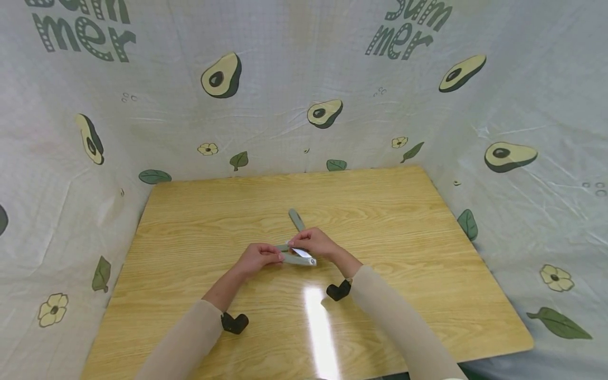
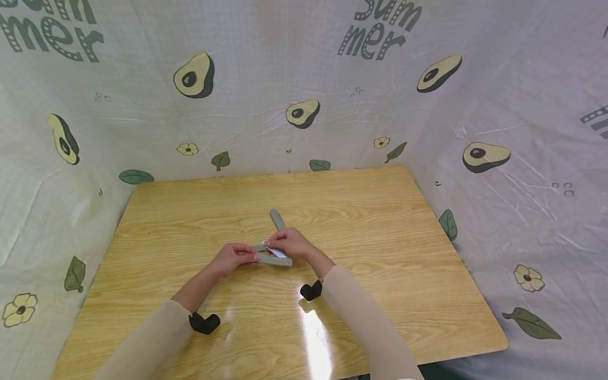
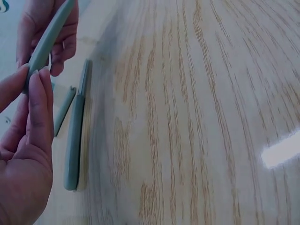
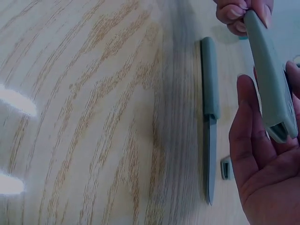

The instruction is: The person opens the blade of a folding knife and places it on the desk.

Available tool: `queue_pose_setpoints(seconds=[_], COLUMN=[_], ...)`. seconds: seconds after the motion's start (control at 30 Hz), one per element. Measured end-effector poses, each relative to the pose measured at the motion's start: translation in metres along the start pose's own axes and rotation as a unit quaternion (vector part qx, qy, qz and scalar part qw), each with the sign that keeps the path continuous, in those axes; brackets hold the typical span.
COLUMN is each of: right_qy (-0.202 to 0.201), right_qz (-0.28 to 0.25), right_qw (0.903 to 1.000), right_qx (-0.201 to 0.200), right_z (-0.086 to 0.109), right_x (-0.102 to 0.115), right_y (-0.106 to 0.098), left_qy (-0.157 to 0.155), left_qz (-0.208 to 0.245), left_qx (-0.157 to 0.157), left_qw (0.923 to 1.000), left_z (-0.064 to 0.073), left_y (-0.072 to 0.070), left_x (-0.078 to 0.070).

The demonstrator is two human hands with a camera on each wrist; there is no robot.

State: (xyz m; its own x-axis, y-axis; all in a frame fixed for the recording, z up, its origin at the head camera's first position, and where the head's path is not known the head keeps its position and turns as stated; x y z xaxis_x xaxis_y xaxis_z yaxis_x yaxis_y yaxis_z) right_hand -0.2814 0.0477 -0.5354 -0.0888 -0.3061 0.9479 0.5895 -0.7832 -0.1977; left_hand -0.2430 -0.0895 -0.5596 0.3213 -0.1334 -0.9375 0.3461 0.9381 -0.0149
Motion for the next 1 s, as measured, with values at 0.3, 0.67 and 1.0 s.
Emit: queue_pose_setpoints(seconds=[0.3, 0.67, 1.0], right_qy=[0.017, 0.032, 0.034], right_qz=[-0.018, -0.018, -0.067], right_qw=[0.9992, 0.9991, 0.9907], right_qx=[0.030, -0.021, -0.114], right_z=[-0.003, -0.001, 0.011], right_x=[-0.004, -0.008, -0.015], right_y=[0.008, -0.007, -0.043], left_qy=[-0.006, 0.004, 0.012], left_qz=[0.012, 0.034, 0.062], left_qx=[0.019, 0.019, -0.014], left_qw=[0.9997, 0.9992, 0.9979], left_z=[0.001, 0.003, 0.003], left_y=[0.005, 0.004, -0.009], left_x=[0.003, 0.003, 0.009])
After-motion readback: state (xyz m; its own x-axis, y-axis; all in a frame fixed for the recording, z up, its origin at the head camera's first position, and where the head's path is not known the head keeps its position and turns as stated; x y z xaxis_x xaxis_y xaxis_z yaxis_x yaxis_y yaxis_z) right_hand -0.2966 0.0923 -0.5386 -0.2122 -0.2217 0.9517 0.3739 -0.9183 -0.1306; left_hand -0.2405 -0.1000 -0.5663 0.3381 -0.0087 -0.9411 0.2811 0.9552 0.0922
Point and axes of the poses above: each hand's wrist, its own z-axis away from the middle knuckle, its own y-axis out of the palm, x = y × z, the point moved 10 cm from there along -z, towards the middle knuckle, and after that the axes turned 3 degrees about -z, right-handed, at the moved point
